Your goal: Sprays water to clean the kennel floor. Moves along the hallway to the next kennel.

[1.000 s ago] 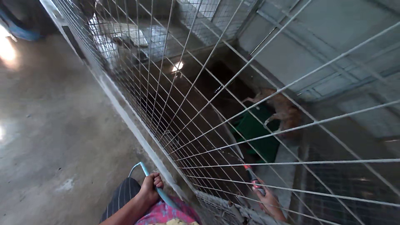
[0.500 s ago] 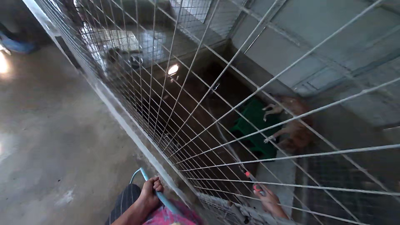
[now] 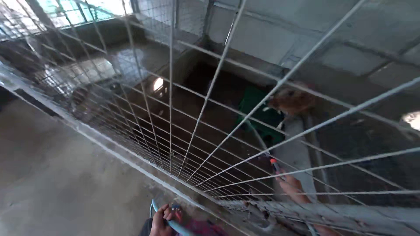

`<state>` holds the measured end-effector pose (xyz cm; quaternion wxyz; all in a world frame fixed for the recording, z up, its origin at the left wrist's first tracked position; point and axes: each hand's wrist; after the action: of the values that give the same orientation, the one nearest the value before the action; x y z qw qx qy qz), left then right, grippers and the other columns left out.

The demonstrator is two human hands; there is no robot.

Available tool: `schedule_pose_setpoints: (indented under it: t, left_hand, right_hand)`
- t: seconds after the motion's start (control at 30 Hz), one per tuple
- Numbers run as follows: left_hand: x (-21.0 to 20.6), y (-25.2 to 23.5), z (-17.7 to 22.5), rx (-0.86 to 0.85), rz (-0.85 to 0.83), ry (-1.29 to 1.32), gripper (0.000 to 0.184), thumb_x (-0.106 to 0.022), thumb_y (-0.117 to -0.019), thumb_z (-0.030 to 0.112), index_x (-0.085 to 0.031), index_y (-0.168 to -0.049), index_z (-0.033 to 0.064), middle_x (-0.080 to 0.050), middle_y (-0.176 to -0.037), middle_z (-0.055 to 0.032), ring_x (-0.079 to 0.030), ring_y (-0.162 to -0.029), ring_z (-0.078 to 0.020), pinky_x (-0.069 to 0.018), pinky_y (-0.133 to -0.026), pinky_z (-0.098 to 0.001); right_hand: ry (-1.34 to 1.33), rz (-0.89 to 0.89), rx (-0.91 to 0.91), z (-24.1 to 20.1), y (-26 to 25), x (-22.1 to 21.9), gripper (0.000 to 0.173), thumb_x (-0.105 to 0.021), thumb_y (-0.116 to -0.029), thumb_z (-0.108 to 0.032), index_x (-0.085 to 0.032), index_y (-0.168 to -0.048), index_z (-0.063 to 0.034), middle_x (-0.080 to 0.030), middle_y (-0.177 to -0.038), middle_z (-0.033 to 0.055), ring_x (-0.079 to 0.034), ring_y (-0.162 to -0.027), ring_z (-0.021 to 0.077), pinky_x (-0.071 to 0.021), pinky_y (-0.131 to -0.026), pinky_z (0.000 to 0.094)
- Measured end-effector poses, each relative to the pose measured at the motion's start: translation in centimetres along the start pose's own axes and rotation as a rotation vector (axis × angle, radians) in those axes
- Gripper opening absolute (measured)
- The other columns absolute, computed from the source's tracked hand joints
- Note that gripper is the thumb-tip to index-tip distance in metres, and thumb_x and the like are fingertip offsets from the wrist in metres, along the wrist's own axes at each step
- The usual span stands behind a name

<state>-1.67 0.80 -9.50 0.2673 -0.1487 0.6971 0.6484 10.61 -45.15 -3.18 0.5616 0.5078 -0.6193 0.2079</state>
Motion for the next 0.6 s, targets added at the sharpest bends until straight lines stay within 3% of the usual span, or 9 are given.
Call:
schedule_pose_setpoints:
  t: [0.13, 0.23, 0.4, 0.5, 0.6]
  left_hand:
    - [0.1, 0.2, 0.2, -0.001, -0.025, -0.033, 0.049, -0.020, -0.1059, 0.015, -0.044, -0.063, 0.0199, -0.043, -0.043, 0.0079, -0.045, -0.035, -0.0020, -0.0403, -0.038, -0.0148]
    - [0.1, 0.4, 0.4, -0.013, -0.054, -0.071, 0.052, -0.017, -0.1070, 0.015, -0.043, -0.062, 0.0202, -0.043, -0.044, 0.0080, -0.045, -0.036, -0.0015, -0.0404, -0.040, -0.0147]
    - [0.2, 0.2, 0.5, -0.018, -0.032, -0.040, 0.051, -0.017, -0.1069, 0.015, -0.043, -0.063, 0.0199, -0.043, -0.043, 0.0083, -0.044, -0.035, -0.0019, -0.0406, -0.039, -0.0151]
    - [0.2, 0.3, 0.4, -0.048, -0.027, -0.044, 0.052, -0.015, -0.1078, 0.018, -0.044, -0.065, 0.0198, -0.044, -0.044, 0.0082, -0.045, -0.036, -0.0021, -0.0413, -0.040, -0.0151]
    - [0.3, 0.3, 0.4, -0.048, -0.023, -0.050, 0.052, -0.016, -0.1077, 0.018, -0.043, -0.064, 0.0203, -0.044, -0.044, 0.0082, -0.045, -0.036, -0.0029, -0.0420, -0.040, -0.0160]
  right_hand:
    - [-0.037, -0.037, 0.028, -1.6, 0.9, 0.7, 0.048, -0.063, -0.1027, -0.015, -0.052, -0.147, 0.0003, -0.062, -0.134, 0.0305, -0.062, -0.121, 0.0458, -0.0460, -0.105, 0.0598]
    - [-0.089, -0.178, -0.038, -6.3, 4.6, 3.5, 0.047, -0.054, -0.1071, -0.014, -0.046, -0.150, 0.0015, -0.057, -0.141, 0.0301, -0.060, -0.124, 0.0432, -0.0455, -0.105, 0.0564]
    - [-0.063, -0.131, 0.210, -1.0, 0.2, -0.2, 0.046, -0.067, -0.1003, -0.016, -0.057, -0.143, -0.0011, -0.065, -0.131, 0.0262, -0.066, -0.117, 0.0402, -0.0487, -0.104, 0.0547]
    - [-0.071, -0.124, 0.176, -1.6, 0.4, 0.1, 0.054, -0.067, -0.1003, -0.015, -0.050, -0.149, -0.0012, -0.061, -0.139, 0.0266, -0.059, -0.129, 0.0408, -0.0416, -0.113, 0.0539]
    - [-0.099, -0.093, 0.136, -1.7, 0.8, 0.3, 0.057, -0.066, -0.1003, -0.012, -0.046, -0.152, 0.0003, -0.059, -0.139, 0.0287, -0.058, -0.130, 0.0429, -0.0416, -0.113, 0.0548]
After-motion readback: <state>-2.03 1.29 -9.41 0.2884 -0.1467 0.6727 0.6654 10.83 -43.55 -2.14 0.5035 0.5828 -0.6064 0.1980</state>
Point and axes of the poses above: each hand's wrist, its own y-axis away from the middle knuckle, its own x-axis out of the back of the hand, z = x × y
